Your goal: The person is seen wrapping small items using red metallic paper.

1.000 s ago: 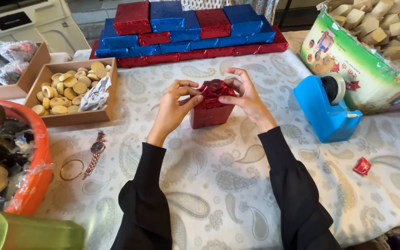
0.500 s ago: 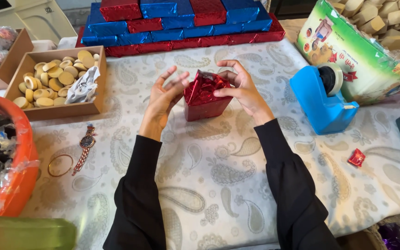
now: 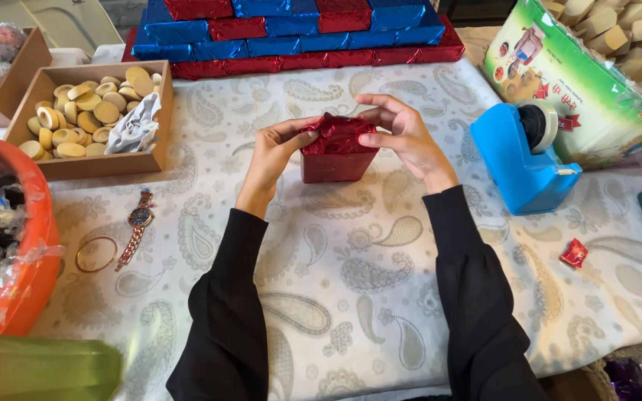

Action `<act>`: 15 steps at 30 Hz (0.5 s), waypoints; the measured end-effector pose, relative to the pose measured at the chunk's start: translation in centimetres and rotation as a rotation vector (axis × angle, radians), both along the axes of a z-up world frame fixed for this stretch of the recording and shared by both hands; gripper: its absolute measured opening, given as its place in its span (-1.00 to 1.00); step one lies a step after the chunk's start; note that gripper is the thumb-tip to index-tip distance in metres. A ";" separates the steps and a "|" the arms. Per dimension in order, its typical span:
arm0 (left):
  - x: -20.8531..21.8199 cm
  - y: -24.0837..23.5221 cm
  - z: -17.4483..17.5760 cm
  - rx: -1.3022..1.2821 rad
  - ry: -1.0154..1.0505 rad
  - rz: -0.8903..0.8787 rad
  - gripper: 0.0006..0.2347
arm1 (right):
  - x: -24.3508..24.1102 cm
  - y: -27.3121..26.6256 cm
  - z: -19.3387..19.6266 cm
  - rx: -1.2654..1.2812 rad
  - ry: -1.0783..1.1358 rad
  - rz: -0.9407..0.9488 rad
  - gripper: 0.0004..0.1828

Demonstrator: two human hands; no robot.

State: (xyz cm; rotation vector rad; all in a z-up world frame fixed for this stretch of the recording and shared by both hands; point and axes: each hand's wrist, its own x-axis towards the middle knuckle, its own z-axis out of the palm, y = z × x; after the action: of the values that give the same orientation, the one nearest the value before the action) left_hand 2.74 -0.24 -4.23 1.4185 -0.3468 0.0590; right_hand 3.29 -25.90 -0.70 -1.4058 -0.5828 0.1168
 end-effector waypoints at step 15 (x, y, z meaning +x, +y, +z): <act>-0.2 -2.0 -0.3 0.077 0.019 0.159 -0.74 | 1.0 0.6 -1.2 -0.160 -0.028 -0.122 -0.63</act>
State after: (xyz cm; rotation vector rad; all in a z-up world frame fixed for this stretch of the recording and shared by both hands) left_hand 2.55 -2.25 -4.54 1.5197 -0.2216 0.1636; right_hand 4.30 -25.33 -1.93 -1.5967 -0.5187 0.0467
